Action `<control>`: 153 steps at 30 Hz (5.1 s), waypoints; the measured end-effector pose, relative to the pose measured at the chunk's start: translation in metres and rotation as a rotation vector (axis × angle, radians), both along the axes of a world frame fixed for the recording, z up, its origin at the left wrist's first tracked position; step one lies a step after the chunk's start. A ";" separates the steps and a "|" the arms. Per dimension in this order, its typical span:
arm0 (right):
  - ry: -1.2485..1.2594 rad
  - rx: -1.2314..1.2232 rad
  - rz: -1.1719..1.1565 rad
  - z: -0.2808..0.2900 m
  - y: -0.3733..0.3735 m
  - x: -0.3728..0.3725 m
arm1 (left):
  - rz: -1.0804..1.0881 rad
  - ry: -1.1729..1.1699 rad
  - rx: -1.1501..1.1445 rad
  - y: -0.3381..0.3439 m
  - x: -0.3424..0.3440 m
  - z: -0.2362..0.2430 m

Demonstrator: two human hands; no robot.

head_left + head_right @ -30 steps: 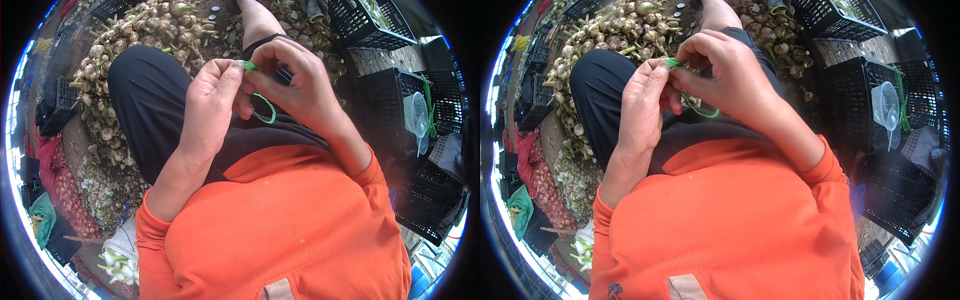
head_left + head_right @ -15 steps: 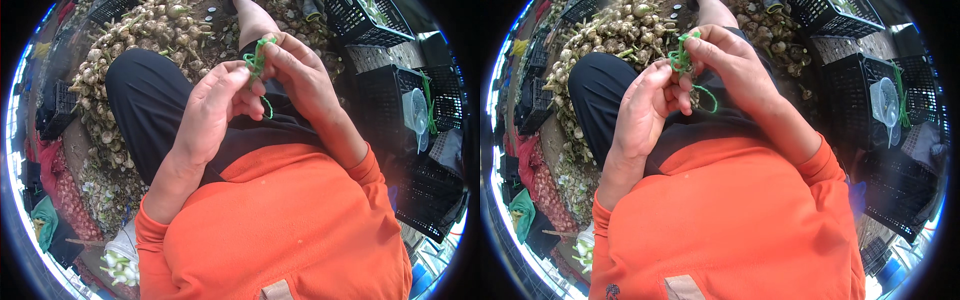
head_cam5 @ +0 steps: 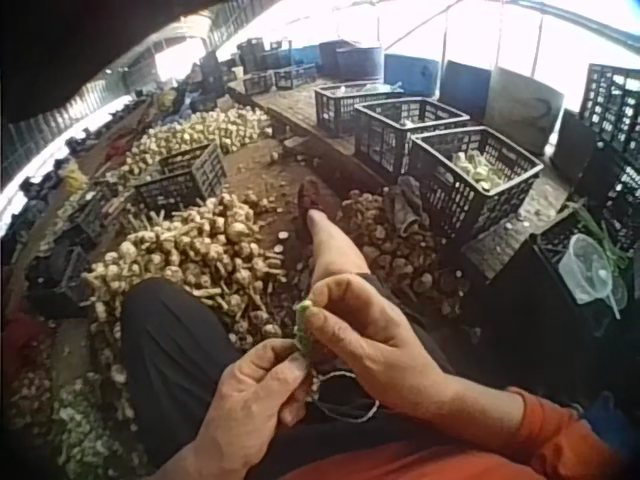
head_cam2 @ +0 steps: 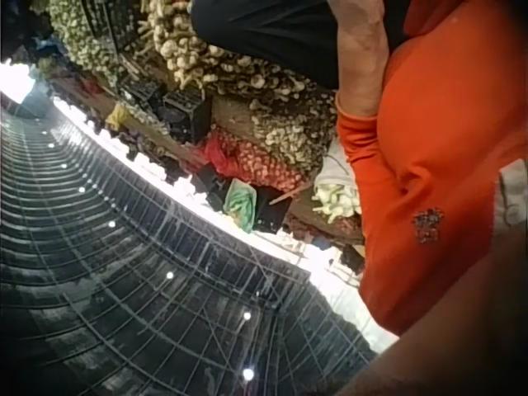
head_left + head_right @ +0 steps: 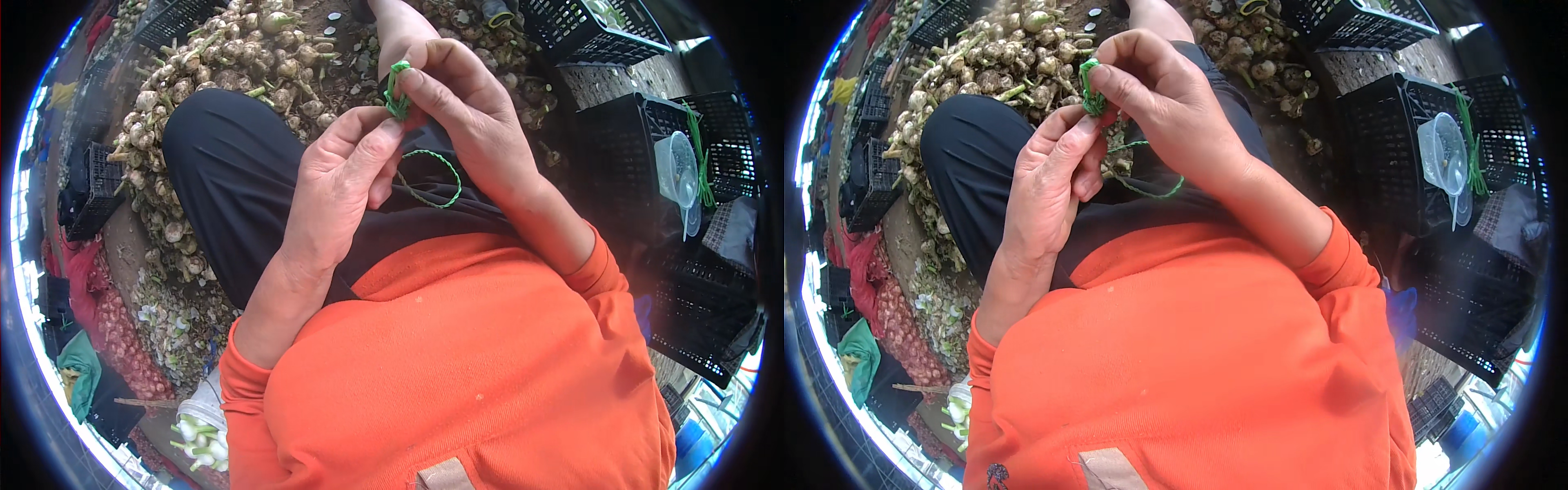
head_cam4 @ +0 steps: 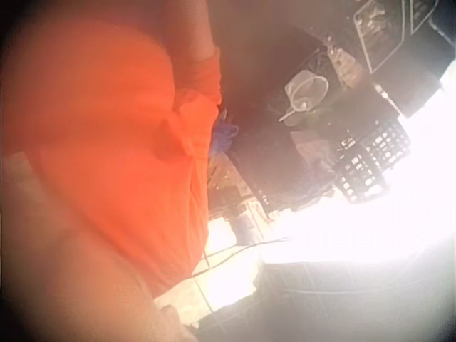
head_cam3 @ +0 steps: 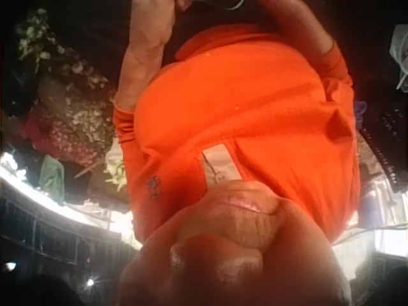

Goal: The person creates a handle or fastening for a blue metal bottle by braiding green plastic twine, cutting the excess with a blade, and tying the braided cord around the neck of the bottle.

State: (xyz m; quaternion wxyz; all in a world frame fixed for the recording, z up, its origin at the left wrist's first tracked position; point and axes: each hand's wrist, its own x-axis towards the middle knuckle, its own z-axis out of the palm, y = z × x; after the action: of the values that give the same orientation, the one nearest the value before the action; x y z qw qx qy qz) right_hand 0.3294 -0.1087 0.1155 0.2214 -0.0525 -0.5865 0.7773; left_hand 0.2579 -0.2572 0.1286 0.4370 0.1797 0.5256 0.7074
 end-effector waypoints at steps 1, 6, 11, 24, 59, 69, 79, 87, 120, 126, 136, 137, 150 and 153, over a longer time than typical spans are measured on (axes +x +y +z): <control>0.006 0.052 -0.003 0.000 0.001 0.001 | 0.011 -0.013 -0.002 0.000 0.000 -0.001; 0.047 0.119 0.042 0.004 0.006 0.006 | 0.088 0.082 0.006 0.002 0.002 -0.002; 0.032 0.230 0.036 0.001 0.010 0.008 | 0.079 0.224 -0.059 0.003 0.004 0.001; 0.007 -0.168 -0.089 0.013 0.015 0.011 | 0.023 0.261 -0.125 0.009 0.006 0.008; -0.219 0.049 0.004 0.015 0.013 0.020 | -0.002 0.597 -0.202 -0.005 0.009 0.004; -0.111 -0.245 -0.037 0.009 0.029 0.022 | -0.105 0.110 -0.168 -0.011 0.005 0.002; -0.012 -0.295 -0.122 0.013 0.025 0.023 | -0.053 0.280 -0.117 -0.014 0.007 0.009; -0.075 -0.157 -0.094 0.019 0.030 0.023 | -0.027 0.301 -0.179 -0.016 0.001 0.006; -0.177 0.073 -0.032 0.014 0.019 0.017 | 0.006 0.138 -0.044 0.006 -0.006 0.012; 0.031 0.504 -0.418 0.031 0.014 0.023 | 0.065 0.270 -0.102 0.007 -0.003 0.004; 0.143 1.102 -0.492 0.030 0.013 0.012 | 0.120 0.619 -0.135 0.008 0.000 0.002; 0.177 1.121 -0.520 0.029 0.013 0.012 | 0.120 0.619 -0.135 0.008 0.000 0.003; 0.248 1.163 -0.489 0.007 0.022 0.009 | 0.226 0.733 -0.115 0.010 0.002 -0.001; 0.290 1.214 -0.455 0.009 0.024 0.012 | 0.215 0.745 -0.118 0.008 0.003 0.001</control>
State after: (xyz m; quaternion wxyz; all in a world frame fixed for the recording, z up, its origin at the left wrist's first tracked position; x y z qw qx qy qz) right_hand 0.3418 -0.0851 0.1248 0.4469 0.0642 -0.8588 0.2420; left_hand 0.2607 -0.2489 0.1295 0.1492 0.3428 0.7038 0.6040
